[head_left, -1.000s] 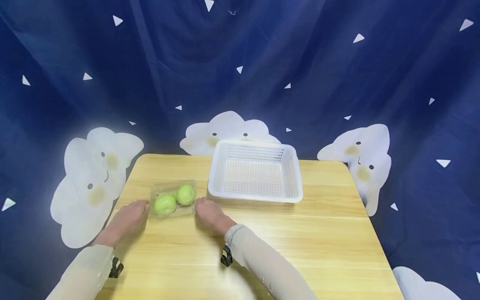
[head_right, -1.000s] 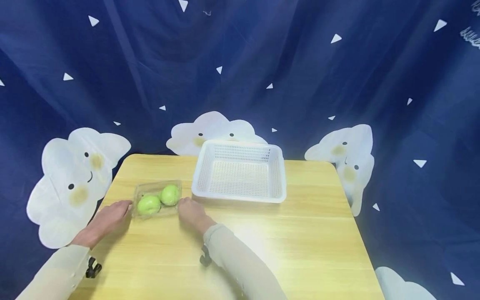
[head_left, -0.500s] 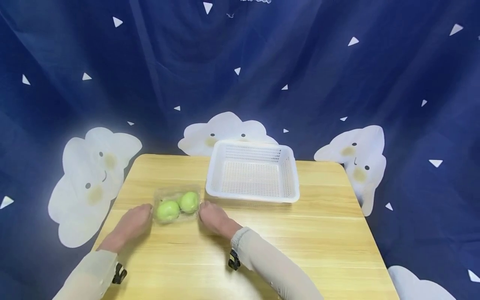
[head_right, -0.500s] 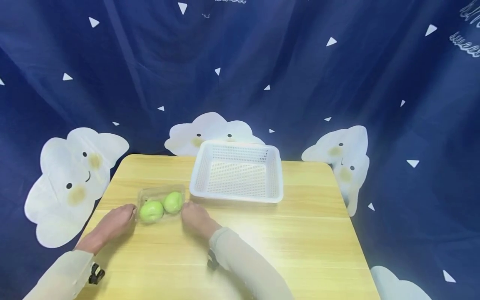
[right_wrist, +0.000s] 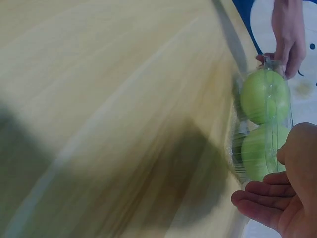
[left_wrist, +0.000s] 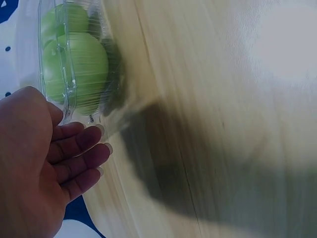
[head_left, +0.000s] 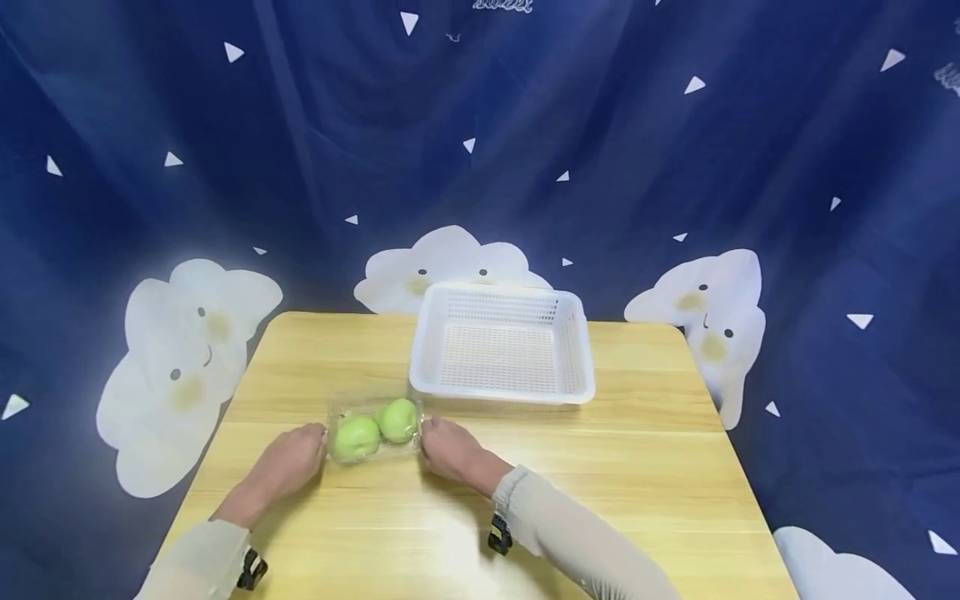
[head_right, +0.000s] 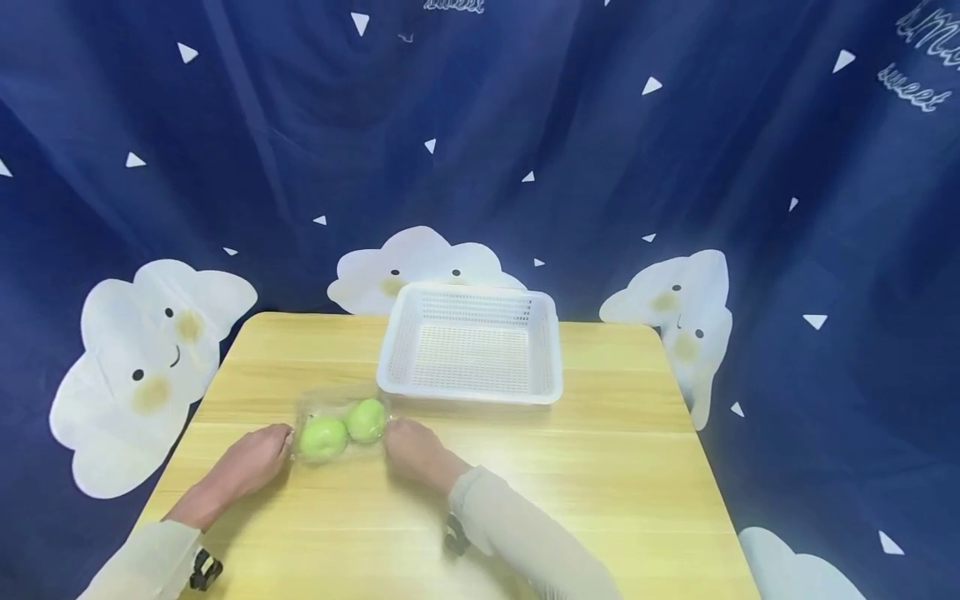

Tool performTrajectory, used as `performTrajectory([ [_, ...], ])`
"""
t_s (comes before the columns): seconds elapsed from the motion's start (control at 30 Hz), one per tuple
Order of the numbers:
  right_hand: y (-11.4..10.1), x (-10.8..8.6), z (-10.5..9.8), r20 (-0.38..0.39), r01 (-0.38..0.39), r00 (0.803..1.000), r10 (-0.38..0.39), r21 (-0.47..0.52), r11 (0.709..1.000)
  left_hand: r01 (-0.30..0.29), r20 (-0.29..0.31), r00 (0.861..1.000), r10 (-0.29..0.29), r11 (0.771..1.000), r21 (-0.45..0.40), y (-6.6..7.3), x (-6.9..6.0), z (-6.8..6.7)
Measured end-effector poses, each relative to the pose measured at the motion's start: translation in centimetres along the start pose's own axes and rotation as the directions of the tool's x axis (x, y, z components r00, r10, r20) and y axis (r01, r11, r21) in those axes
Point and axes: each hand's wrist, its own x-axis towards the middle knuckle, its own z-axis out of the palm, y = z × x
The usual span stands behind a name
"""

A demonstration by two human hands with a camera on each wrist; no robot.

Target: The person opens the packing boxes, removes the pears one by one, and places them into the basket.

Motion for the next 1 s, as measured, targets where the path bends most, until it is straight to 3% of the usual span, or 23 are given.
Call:
performTrajectory([
  [0.3,1.8,-3.7,0.0,-0.017,0.023,1.0,-0.023,-0.04,0.999,-0.045,-0.034,0.998,0.045,0.999,0.012,3.0,0.7,1.0],
  [0.77,3.7,-8.1,0.3,-0.077,0.015,0.997,-0.017,-0.032,0.999,-0.062,0.003,0.998,0.062,0.998,-0.023,7.1,1.0,2.2],
  [1.0,5.2,-10.2,0.4,-0.106,0.018,0.994,-0.021,-0.028,0.999,-0.093,-0.033,0.995,0.093,0.996,-0.01,9.3,1.8,3.0],
])
